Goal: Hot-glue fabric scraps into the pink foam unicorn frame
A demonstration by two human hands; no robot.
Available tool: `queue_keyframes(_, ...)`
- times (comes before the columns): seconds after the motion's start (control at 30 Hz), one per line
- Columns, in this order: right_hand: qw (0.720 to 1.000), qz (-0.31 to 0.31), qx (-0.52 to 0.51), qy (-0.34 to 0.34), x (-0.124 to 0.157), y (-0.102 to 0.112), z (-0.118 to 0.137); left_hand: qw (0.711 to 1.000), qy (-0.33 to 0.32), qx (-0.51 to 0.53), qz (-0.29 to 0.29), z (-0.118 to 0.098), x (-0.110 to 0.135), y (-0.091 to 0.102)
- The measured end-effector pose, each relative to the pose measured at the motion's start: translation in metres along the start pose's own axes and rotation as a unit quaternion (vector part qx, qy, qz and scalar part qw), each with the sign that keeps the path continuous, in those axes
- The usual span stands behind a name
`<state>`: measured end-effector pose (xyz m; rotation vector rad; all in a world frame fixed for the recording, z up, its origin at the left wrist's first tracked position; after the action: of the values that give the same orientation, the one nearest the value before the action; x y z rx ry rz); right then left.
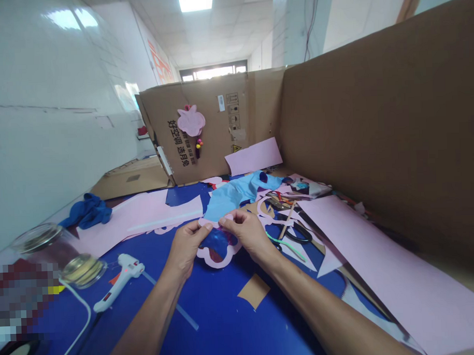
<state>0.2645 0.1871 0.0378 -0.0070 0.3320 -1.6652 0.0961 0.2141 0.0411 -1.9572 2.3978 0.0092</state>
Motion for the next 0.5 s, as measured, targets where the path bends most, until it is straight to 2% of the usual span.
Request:
queue_keyframes(0.2,1.000,0.005,0.002,-0.012,0.0025,-0.0004,0.0002,1.000,0.005,0.025,0.012,-0.0012,0.0024,-0.0053)
queue_keyframes(0.5,0.999,0.001,0.015,-0.039,0.0046,0.0010,0.0031,0.999,0.023,0.029,0.002,0.0018,0.0022,-0.0018)
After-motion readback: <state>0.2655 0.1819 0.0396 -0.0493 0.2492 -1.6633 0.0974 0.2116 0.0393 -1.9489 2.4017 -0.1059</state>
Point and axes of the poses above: each hand's wrist, its own x-axis away from the middle knuckle, its own y-axis out of the back of the hand, z = x × y, the point moved 8 cm from there along -x, towards the middle knuckle, and after that the axes turned 3 degrees about y, right-handed, at the moved point
